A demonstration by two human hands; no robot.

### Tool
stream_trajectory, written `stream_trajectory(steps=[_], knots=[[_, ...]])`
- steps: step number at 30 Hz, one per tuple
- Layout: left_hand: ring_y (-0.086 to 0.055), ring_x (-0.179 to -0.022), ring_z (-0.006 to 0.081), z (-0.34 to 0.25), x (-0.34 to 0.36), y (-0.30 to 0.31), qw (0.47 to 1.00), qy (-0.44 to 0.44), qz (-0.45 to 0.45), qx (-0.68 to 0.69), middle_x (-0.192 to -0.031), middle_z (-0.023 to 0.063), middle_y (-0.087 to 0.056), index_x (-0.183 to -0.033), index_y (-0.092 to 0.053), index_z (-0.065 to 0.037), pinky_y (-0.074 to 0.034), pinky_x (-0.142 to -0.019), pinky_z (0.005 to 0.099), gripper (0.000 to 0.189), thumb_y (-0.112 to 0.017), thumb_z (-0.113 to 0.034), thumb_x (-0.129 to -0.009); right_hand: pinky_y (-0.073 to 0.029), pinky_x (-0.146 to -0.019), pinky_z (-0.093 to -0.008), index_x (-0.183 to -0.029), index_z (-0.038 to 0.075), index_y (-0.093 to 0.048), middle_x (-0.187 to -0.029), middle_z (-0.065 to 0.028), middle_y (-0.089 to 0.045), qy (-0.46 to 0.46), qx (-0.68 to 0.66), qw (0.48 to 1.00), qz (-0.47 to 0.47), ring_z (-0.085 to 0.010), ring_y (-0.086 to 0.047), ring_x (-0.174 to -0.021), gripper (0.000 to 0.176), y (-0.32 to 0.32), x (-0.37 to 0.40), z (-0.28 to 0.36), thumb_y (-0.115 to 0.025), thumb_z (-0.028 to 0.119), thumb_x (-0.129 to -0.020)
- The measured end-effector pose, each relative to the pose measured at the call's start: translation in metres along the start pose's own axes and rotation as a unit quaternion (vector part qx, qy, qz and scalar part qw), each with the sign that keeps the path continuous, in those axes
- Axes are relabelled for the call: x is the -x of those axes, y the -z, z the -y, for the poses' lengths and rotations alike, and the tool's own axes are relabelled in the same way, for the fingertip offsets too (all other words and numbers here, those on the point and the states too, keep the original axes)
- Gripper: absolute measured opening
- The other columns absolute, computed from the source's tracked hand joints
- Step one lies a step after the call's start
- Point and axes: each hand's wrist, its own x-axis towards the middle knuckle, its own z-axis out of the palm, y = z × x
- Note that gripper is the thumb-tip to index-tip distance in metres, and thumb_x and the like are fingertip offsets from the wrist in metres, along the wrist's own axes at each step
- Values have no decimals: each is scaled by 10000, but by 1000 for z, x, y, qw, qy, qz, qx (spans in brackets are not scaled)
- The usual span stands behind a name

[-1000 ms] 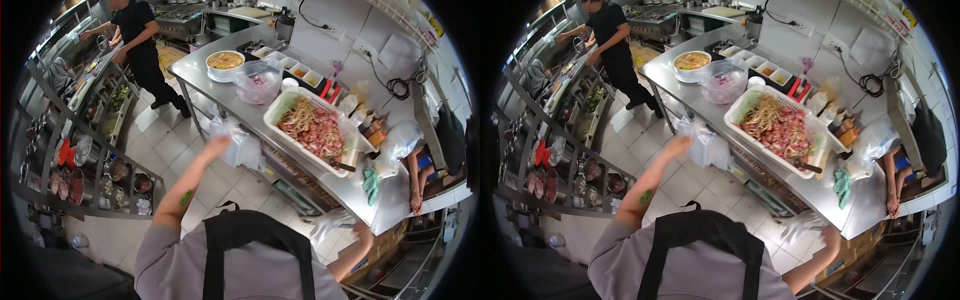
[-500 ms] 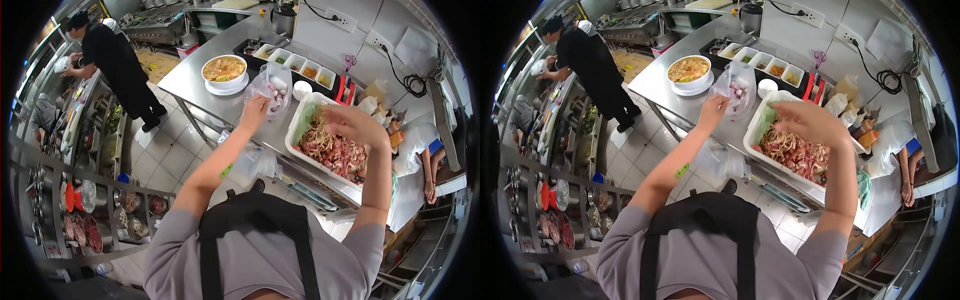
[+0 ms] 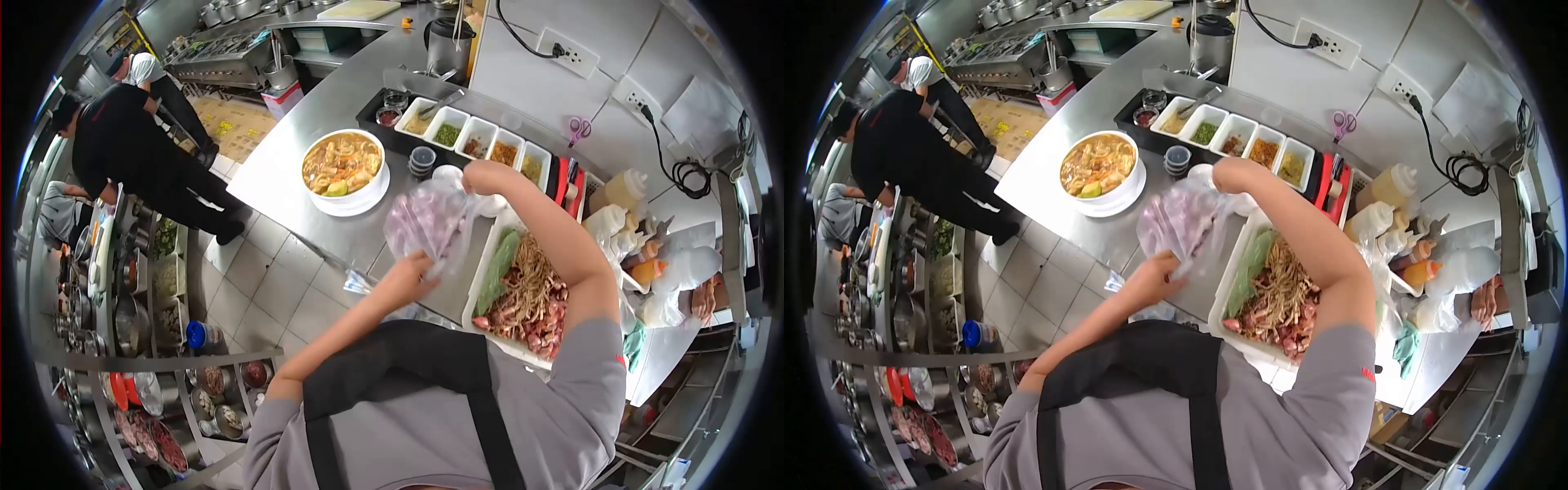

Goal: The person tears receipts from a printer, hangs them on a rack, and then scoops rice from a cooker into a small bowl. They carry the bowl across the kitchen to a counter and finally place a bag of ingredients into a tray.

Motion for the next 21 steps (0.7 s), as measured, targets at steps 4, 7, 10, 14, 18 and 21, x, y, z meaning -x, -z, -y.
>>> stream_trajectory(steps=[4,7,10,14,18,21], knots=[[-569,-808,298,10,-2,-8,990,-48,101,91,-956,160,-550,-1034,-504,-44,-451,-670,378,352,-628,-189,-738,-453,-686,-273,-958,55,-617,-864,-51,-632,92,-250,957,119,-135,-575,-783,369,44,5,-35,-679,298,-687],[-579,-838,300,9,-6,15,980,7,189,58,-1041,158,-549,-1188,-425,-112,-462,-694,380,486,-612,-231,-755,-462,-603,-296,-888,28,-619,-792,-66,-631,-1,-433,894,-116,-146,-582,-674,332,43,-46,-54,-671,261,-657],[-582,-858,301,-12,-4,59,971,2,236,-35,-1098,131,-542,-1252,-389,-166,-468,-716,387,533,-592,-272,-771,-473,-600,-323,-828,10,-632,-809,-141,-630,-18,-266,950,-162,-218,-601,-655,268,27,-113,-39,-650,189,-629],[-583,-831,309,-4,10,97,977,-96,167,-91,-1126,101,-530,-1208,-447,-166,-479,-688,396,435,-549,-267,-797,-474,-681,-389,-769,-18,-634,-865,-240,-589,-92,-67,981,-155,-342,-599,-775,187,-19,-175,-23,-580,93,-630],[-585,-840,302,13,28,116,982,-125,116,-78,-1181,103,-493,-1213,-444,-187,-484,-691,394,442,-554,-273,-794,-460,-731,-397,-782,-12,-636,-894,-241,-584,-112,-83,979,-148,-350,-583,-848,174,-26,-183,-30,-554,70,-652],[-569,-905,306,23,34,129,986,-136,85,-46,-1230,119,-449,-1236,-425,-200,-490,-712,381,475,-567,-272,-788,-454,-747,-396,-801,16,-645,-897,-252,-579,-121,-136,969,-165,-352,-573,-875,175,-23,-180,-27,-563,81,-661]])
